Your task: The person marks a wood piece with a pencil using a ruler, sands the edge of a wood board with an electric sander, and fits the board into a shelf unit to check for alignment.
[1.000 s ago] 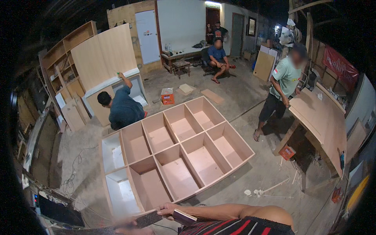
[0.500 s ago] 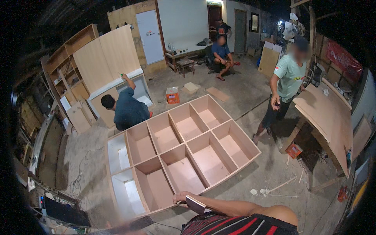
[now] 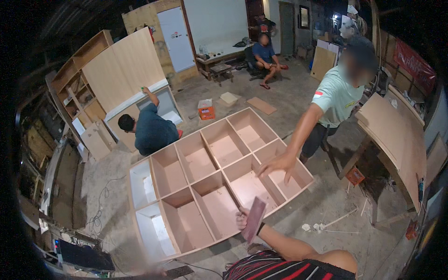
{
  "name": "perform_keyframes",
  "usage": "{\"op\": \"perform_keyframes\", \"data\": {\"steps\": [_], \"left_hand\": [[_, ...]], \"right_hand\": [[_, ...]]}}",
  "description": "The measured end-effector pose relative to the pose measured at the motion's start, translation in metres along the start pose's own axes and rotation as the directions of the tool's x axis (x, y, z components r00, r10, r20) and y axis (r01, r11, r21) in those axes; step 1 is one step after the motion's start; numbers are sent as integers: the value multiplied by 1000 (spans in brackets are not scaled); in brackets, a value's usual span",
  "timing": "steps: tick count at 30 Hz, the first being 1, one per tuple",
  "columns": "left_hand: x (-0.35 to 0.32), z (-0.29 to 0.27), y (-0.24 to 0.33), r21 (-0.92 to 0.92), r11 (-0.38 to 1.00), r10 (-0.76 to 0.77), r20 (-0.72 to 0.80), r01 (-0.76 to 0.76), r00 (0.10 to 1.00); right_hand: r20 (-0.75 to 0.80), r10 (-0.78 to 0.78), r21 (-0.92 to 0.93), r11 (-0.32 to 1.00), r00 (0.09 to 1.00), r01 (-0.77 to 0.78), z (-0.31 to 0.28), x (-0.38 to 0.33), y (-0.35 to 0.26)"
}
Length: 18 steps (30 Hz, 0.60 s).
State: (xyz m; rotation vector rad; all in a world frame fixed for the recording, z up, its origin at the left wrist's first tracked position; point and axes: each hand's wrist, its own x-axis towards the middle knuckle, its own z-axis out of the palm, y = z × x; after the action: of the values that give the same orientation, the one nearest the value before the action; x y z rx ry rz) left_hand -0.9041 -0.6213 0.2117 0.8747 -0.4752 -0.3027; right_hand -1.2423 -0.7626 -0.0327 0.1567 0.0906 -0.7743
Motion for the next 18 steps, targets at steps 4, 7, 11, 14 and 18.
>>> {"op": "perform_keyframes", "data": {"steps": [4,7,11,14,18], "left_hand": [[-17,15,-15,17,998,-54,67,53,996],[-23,25,-14,25,998,-66,106,64,992],[-22,34,-17,25,999,-46,90,44,995],[-28,39,-33,43,994,-103,132,99,986],[-22,43,-19,160,987,-28,212,-6,977]], "right_hand": [[138,-200,65,979,970,193,-5,-61,-64],[50,-393,-17,919,918,395,4,-89,-87],[-11,-426,87,901,905,425,62,-115,-118],[-171,-637,-27,766,752,642,81,-145,-163],[-413,-697,-296,711,586,638,102,-100,-131]]}}
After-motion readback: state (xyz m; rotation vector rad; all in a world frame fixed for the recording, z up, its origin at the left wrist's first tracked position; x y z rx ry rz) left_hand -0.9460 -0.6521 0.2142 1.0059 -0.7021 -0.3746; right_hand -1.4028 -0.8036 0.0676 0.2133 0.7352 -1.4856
